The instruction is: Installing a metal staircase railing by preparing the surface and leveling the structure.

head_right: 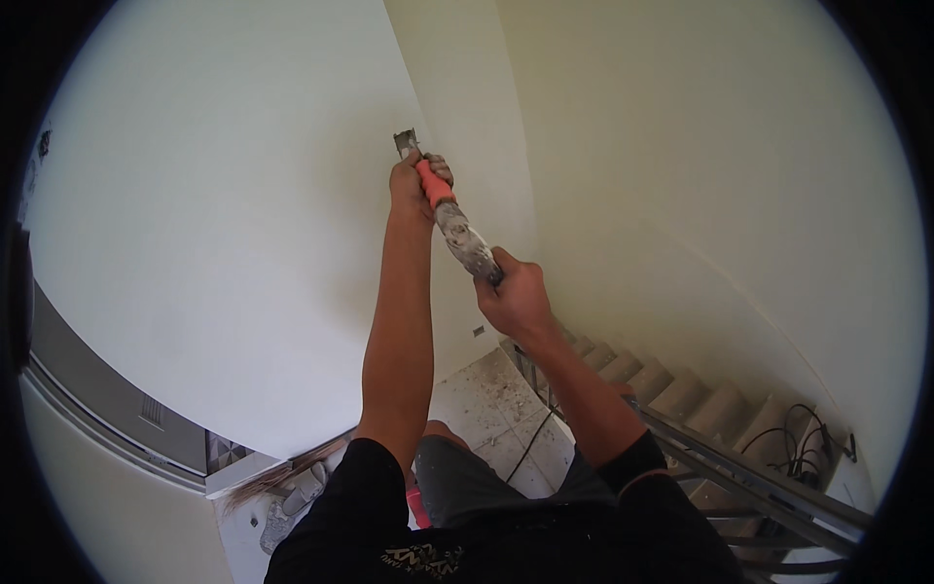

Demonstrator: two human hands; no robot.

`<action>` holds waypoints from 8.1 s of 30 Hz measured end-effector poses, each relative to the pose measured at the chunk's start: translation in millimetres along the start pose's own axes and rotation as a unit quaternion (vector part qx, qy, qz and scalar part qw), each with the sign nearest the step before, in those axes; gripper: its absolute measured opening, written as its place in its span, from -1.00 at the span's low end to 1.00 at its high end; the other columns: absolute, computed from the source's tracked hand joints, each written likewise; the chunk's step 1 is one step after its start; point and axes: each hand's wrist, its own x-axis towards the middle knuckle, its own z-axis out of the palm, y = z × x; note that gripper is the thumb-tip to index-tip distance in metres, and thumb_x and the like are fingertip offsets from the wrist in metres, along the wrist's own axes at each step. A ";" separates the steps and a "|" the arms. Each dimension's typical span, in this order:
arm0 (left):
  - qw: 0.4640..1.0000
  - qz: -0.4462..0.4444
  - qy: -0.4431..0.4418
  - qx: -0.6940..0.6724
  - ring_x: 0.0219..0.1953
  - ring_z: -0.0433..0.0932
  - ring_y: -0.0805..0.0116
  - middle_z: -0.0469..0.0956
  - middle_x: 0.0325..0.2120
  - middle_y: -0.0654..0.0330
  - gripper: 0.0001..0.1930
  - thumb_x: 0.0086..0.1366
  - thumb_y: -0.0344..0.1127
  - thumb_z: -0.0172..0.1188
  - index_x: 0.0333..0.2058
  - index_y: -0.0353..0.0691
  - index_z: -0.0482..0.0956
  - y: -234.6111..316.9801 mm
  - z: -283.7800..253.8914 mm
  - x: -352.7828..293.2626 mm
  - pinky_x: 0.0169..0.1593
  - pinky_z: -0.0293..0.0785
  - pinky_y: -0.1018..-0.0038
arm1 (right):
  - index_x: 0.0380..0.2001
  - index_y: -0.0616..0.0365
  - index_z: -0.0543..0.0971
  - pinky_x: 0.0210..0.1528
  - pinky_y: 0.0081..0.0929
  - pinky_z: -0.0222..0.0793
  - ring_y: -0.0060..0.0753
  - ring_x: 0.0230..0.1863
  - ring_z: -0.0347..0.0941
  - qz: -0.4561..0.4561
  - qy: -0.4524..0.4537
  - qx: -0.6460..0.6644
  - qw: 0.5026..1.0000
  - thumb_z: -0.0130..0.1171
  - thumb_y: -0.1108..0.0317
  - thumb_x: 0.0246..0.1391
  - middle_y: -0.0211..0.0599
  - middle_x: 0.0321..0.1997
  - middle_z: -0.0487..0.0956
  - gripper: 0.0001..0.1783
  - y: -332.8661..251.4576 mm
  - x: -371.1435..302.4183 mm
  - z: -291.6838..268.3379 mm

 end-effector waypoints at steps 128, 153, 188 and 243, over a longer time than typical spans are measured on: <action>0.999 0.031 0.033 0.018 -0.62 0.31 0.45 0.30 -0.60 0.25 -0.73 0.40 -0.13 -0.24 -0.42 -0.17 0.17 -5.0 11.0 12.1 -0.57 0.37 0.53 | -0.54 0.35 0.50 -0.62 -0.43 0.22 -0.56 -0.73 0.31 0.138 0.005 0.137 0.981 0.13 0.34 0.04 -0.25 -0.79 0.42 -0.76 20.7 -47.6 -31.5; 0.995 0.028 0.012 -0.091 -0.54 0.33 0.38 0.30 -0.57 0.23 -0.78 0.34 -0.15 -0.29 -0.34 -0.18 0.15 11.0 39.2 38.9 -0.48 0.39 0.43 | -0.67 0.28 0.37 -0.61 -0.41 0.12 -0.56 -0.71 0.10 -0.048 0.172 0.262 0.948 0.10 0.34 0.06 -0.31 -0.80 0.26 -0.69 -0.6 67.8 19.1; 0.997 0.020 0.000 0.078 -0.68 0.21 0.51 0.27 -0.65 0.29 -0.73 0.38 -0.12 -0.16 -0.45 -0.12 0.26 1.5 -13.5 12.2 -0.64 0.21 0.60 | -0.66 0.29 0.42 -0.65 -0.53 0.08 -0.72 -0.69 0.11 0.139 0.041 0.228 0.963 0.14 0.32 0.07 -0.53 -0.78 0.28 -0.68 28.4 -23.8 -17.7; 0.999 0.015 0.036 0.012 -0.67 0.26 0.52 0.26 -0.63 0.30 -0.70 0.40 -0.12 -0.27 -0.47 -0.15 0.20 8.5 11.0 5.3 -0.64 0.32 0.61 | -0.68 0.07 0.26 -0.64 -0.65 0.01 -0.78 -0.67 0.09 -0.008 0.097 0.343 0.934 0.04 0.46 0.15 -0.63 -0.72 0.24 -0.67 0.1 -0.7 9.9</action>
